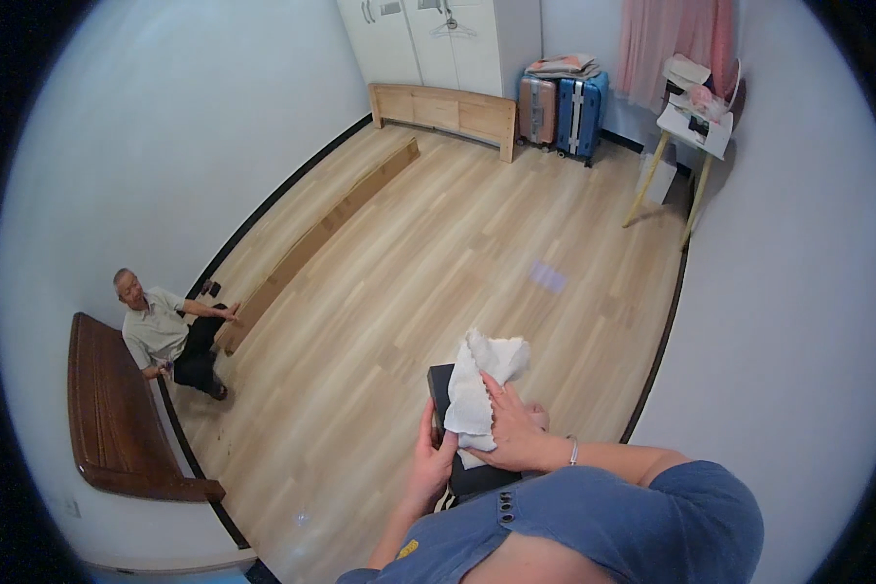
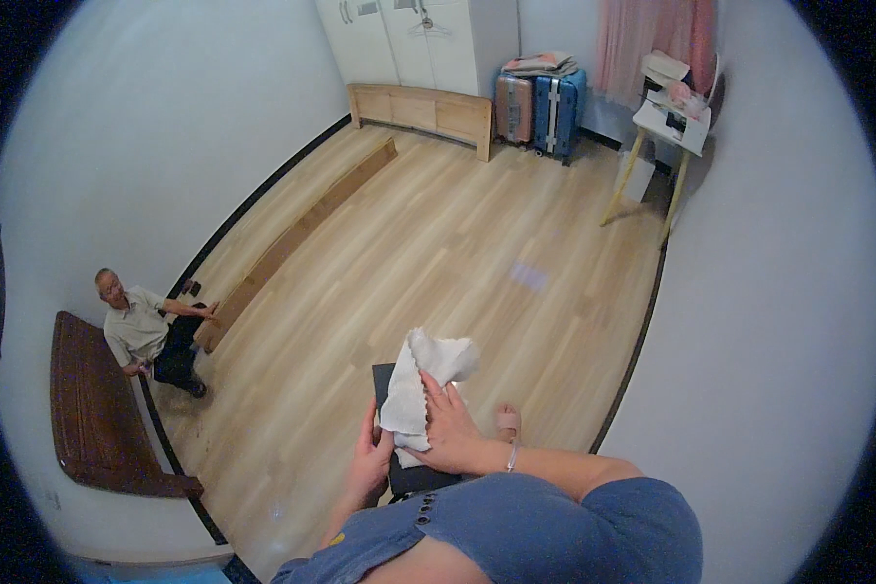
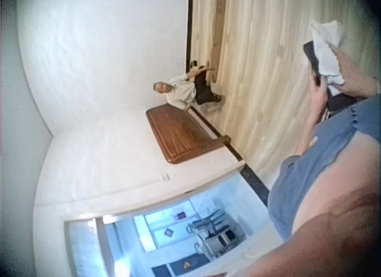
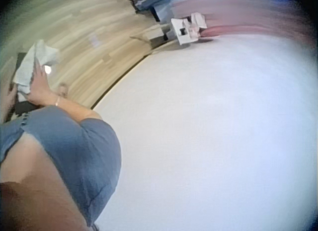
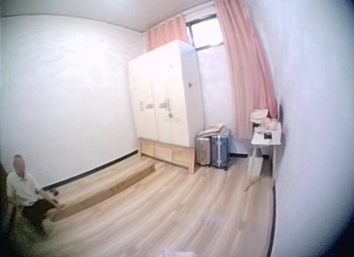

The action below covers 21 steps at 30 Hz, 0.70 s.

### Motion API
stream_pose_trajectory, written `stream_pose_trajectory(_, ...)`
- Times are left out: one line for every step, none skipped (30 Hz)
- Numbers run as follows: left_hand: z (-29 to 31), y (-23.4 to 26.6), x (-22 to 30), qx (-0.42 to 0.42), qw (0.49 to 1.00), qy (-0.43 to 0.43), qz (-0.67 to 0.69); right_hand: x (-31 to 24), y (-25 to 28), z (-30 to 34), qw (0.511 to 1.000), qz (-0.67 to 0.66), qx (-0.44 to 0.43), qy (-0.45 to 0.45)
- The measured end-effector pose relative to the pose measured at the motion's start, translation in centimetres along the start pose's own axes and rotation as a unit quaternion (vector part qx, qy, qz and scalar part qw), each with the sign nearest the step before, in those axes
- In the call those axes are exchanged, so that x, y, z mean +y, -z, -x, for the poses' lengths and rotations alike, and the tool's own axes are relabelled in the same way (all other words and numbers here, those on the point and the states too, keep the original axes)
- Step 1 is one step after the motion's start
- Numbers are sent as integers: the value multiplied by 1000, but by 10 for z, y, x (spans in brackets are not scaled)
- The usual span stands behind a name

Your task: The person cleans a box by repeatedly wiping its surfaces with a cloth, turning the box over by hand to wipe different sides.

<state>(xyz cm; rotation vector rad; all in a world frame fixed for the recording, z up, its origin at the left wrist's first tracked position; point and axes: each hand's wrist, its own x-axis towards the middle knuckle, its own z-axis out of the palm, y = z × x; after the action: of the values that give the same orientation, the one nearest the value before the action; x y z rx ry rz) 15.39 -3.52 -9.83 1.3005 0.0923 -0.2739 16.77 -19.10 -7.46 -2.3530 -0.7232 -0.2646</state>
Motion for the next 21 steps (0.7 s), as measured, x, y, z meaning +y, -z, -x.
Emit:
stream_pose_trajectory(-10,-10,2,-13,1000,17,7,13,7,-2,1000,1,2,0)
stream_pose_trajectory(-22,-20,2,-15,1000,15,6,28,13,-5,1000,8,1,-5)
stream_pose_trajectory(-34,-30,0,-42,999,17,13,42,20,-7,1000,15,0,-10)
stream_pose_trajectory(-46,-40,-1,-66,997,19,21,55,29,-10,1000,15,-1,-8)
stream_pose_trajectory(-59,-53,0,-80,997,18,4,68,40,-13,998,-40,37,-40)
stream_pose_trajectory(-73,-64,1,-97,995,16,-34,81,51,-17,990,-96,73,-71)
stream_pose_trajectory(-89,-77,3,-116,991,15,-72,95,64,-21,990,-94,74,-70)
stream_pose_trajectory(-102,-93,10,-134,989,26,-60,109,77,-24,991,-56,89,-86)
stream_pose_trajectory(-114,-105,11,-135,989,25,-58,122,88,-27,989,-19,104,-101)
stream_pose_trajectory(-125,-118,12,-163,984,13,-66,137,96,-27,977,-65,139,-149)
stream_pose_trajectory(-135,-129,12,-191,979,1,-73,153,101,-26,977,-63,139,-149)
stream_pose_trajectory(-145,-138,12,-192,979,1,-71,171,104,-26,977,-4,137,-165)
stream_pose_trajectory(-153,-147,12,-195,976,-7,-100,183,110,-28,973,55,133,-179)
stream_pose_trajectory(-161,-155,13,-197,972,-16,-128,195,118,-33,977,72,141,-145)
stream_pose_trajectory(-169,-163,14,-200,967,-24,-157,205,125,-38,977,72,139,-145)
stream_pose_trajectory(-178,-170,17,-212,968,-13,-133,211,135,-45,978,45,141,-145)
stream_pose_trajectory(-187,-178,20,-212,968,-14,-131,219,144,-51,979,19,143,-146)
stream_pose_trajectory(-195,-185,23,-220,966,-5,-138,236,147,-57,981,24,144,-131)
stream_pose_trajectory(-204,-190,25,-229,962,5,-146,244,154,-64,980,25,144,-131)
stream_pose_trajectory(-212,-195,25,-230,962,4,-146,250,162,-70,982,22,137,-129)
stream_pose_trajectory(-220,-201,24,-246,959,-11,-142,256,169,-76,983,20,130,-126)
